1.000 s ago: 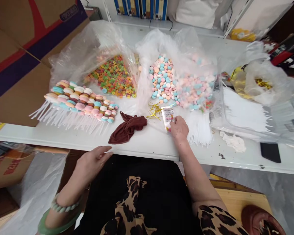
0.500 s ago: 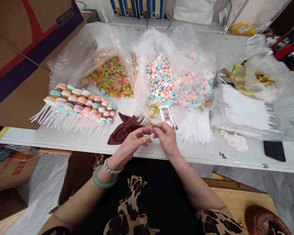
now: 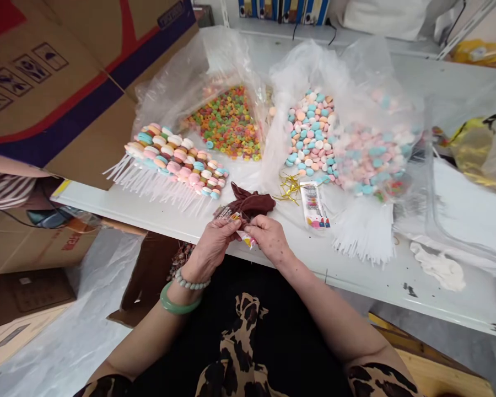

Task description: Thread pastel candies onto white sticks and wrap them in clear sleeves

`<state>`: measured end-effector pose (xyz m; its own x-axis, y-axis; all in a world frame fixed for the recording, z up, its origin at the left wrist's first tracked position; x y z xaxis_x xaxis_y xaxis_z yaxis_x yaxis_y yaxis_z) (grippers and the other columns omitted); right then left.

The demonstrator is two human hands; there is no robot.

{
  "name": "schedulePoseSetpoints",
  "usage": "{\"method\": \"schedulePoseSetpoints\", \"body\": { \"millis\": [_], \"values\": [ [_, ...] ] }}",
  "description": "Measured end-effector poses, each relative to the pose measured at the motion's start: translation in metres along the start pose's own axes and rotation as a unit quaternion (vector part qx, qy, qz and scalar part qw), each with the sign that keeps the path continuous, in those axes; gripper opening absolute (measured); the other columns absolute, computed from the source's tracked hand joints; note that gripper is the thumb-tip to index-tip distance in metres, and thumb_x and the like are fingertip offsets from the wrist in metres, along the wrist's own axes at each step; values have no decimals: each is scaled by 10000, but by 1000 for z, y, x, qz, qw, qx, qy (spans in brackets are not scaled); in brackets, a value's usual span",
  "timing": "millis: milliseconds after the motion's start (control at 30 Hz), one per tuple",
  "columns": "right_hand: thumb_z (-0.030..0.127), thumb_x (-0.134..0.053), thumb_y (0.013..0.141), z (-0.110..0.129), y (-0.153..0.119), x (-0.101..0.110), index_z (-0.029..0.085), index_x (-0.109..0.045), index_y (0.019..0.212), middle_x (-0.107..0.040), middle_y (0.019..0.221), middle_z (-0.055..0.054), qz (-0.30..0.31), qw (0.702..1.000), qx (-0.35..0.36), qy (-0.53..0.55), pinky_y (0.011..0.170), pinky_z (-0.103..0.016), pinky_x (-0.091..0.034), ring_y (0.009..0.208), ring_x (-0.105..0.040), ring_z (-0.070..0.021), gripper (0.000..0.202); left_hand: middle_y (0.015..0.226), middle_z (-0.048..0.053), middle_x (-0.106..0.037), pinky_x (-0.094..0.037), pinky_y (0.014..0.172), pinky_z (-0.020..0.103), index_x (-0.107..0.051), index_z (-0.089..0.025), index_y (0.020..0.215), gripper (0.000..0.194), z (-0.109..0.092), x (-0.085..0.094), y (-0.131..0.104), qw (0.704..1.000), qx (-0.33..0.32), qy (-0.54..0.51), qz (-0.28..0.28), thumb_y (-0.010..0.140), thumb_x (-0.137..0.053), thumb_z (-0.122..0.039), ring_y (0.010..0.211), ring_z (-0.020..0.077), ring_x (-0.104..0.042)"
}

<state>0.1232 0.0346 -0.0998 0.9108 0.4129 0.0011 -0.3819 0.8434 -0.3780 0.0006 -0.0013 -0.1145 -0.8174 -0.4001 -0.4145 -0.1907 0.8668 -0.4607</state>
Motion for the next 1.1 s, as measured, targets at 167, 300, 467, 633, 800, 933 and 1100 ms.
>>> {"method": "schedulePoseSetpoints", "body": {
  "millis": [167,300,467,633,800,933,1100],
  "values": [
    [481,-682,709,6,6,-38,200,-529,612,-489,514,53,37,999,-7,5,416,-220,-352,450,-426,-90,334,551,-20,-577,-380,508,198,-661,-132,599,253,-12,24,-1,992,-79,-85,-58,558,-869,-271,508,57,-477],
    [407,-757,629,6,16,-56,200,-512,638,-532,559,55,24,996,-6,87,399,-208,-353,441,-430,-75,321,650,-13,-620,-440,532,219,-652,-145,704,252,-19,31,0,985,-85,-149,-34,642,-834,-308,550,81,-540],
    [466,-740,669,-5,21,-56,209,-465,555,-390,413,85,19,999,-39,4,312,-210,-173,335,-290,-55,394,685,2,-649,-490,582,241,-650,-123,768,308,-25,60,6,980,-47,-174,-87,614,-850,-299,576,100,-588],
    [475,-668,743,-4,18,-65,192,-552,577,-439,412,63,69,997,-33,-20,331,-203,-259,351,-350,-68,348,632,-26,-624,-477,590,224,-612,-136,699,279,-27,69,9,971,-47,-209,-100,586,-851,-226,559,83,-574],
    [357,-692,680,-4,19,-71,184,-610,626,-555,507,35,75,997,-25,4,413,-212,-406,438,-478,-92,199,647,-35,-609,-469,578,221,-611,-147,717,278,-24,74,11,960,-65,-248,-116,662,-819,-323,552,73,-552],
    [421,-671,720,-8,21,-59,193,-561,590,-444,387,67,19,999,-44,17,319,-202,-236,325,-319,-64,284,717,-12,-646,-458,543,213,-673,-153,849,325,-27,80,5,963,-73,-227,-128,727,-758,-441,568,80,-567],
    [465,-676,738,-8,25,-64,196,-534,588,-448,383,65,26,999,-30,16,322,-207,-225,318,-319,-63,339,658,22,-646,-384,457,200,-684,-125,797,378,-10,62,-3,992,44,-112,-43,642,-822,-441,490,87,-557]
  ]
}}
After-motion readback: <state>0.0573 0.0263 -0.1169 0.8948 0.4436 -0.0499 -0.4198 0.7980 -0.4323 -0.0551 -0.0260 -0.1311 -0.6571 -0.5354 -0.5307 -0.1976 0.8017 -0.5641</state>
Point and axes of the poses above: each hand's wrist, its own y-axis towards the middle knuckle, its own x-axis out of the back of the hand, z = x × y, the point moved 10 cm from there along y, towards the middle knuckle
